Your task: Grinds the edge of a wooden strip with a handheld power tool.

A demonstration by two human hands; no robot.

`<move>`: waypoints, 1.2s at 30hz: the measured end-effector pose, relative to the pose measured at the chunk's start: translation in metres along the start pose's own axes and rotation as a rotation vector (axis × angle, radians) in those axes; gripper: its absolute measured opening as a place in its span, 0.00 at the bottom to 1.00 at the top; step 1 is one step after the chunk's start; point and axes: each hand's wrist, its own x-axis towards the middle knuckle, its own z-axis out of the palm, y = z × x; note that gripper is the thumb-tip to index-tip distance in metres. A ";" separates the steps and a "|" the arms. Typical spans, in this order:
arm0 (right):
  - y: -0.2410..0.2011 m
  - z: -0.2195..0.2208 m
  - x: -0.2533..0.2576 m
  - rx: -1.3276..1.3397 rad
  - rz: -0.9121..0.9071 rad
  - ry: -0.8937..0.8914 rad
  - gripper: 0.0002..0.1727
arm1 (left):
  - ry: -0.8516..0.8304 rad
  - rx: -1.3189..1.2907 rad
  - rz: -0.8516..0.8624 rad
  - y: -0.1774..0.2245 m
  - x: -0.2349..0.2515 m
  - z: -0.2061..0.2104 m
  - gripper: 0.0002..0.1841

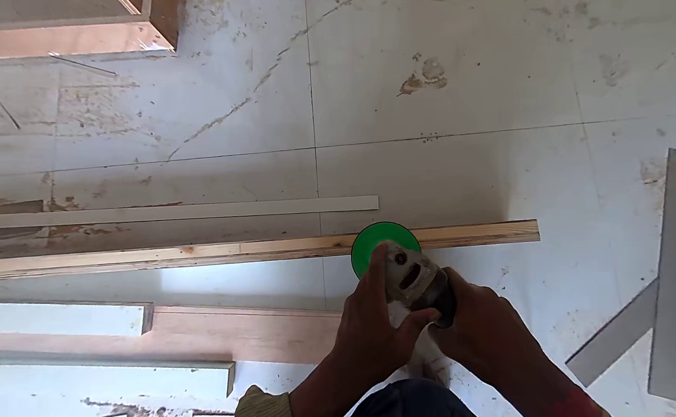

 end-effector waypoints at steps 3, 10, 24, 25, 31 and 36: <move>0.015 -0.005 -0.002 0.015 0.033 0.007 0.26 | -0.046 0.003 -0.018 0.012 0.006 0.011 0.53; 0.075 -0.015 -0.009 0.071 0.042 0.105 0.30 | -0.228 -0.040 -0.041 0.050 0.028 0.047 0.55; 0.150 -0.073 -0.149 0.133 0.291 0.082 0.42 | -0.156 0.897 0.110 -0.060 0.005 -0.010 0.58; 0.143 -0.076 -0.160 0.136 0.325 0.078 0.41 | -0.186 0.893 0.108 -0.056 0.004 -0.013 0.57; 0.151 -0.061 -0.207 0.167 0.411 0.181 0.40 | -0.293 0.921 0.133 -0.047 -0.004 -0.027 0.56; 0.164 -0.066 -0.231 0.118 0.435 0.263 0.37 | -0.404 0.949 0.096 -0.040 -0.002 -0.035 0.50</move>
